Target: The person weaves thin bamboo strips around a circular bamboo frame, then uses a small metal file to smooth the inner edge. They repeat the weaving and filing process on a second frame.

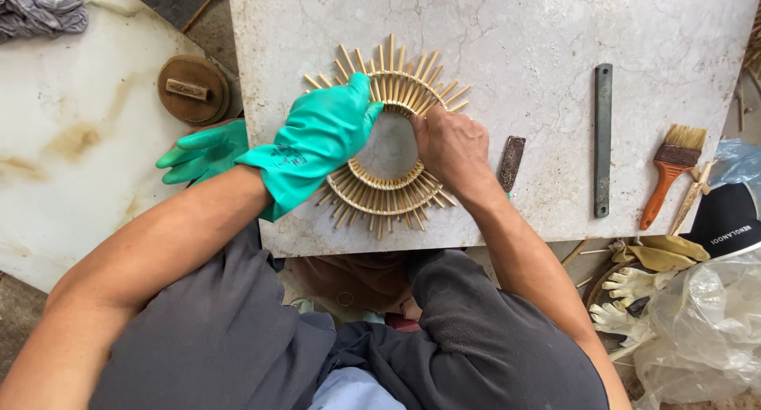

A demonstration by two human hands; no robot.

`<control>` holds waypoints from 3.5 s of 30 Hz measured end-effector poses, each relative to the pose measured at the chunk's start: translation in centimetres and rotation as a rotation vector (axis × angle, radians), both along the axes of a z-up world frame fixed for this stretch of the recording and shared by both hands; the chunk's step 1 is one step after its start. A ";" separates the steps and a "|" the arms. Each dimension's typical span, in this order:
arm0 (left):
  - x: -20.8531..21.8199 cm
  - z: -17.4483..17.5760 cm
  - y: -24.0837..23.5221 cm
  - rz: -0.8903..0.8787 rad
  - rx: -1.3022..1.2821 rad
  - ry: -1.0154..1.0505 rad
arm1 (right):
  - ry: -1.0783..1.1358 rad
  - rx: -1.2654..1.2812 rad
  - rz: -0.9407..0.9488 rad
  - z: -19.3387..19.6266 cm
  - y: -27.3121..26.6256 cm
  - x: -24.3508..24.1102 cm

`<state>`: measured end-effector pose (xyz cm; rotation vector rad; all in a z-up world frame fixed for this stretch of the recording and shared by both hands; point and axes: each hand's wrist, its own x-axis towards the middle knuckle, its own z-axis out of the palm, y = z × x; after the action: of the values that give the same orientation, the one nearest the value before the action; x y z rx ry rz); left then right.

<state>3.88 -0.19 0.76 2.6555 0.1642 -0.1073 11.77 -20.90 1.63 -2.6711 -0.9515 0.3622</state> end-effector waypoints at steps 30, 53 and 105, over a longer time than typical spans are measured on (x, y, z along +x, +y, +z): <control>-4.6 -0.7 0.9 0.045 -0.254 -0.010 | 0.272 0.259 -0.259 0.3 -1.6 -2.8; -3.2 7.5 0.1 -0.483 -0.014 0.009 | 0.789 1.142 -0.406 1.7 -14.0 3.3; -2.6 6.5 10.8 0.533 -1.725 0.128 | 0.970 1.621 -0.626 0.6 6.3 36.4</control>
<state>1.26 10.61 7.25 0.8436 0.5113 -0.1421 48.12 -14.56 2.22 -0.9247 0.0762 0.3845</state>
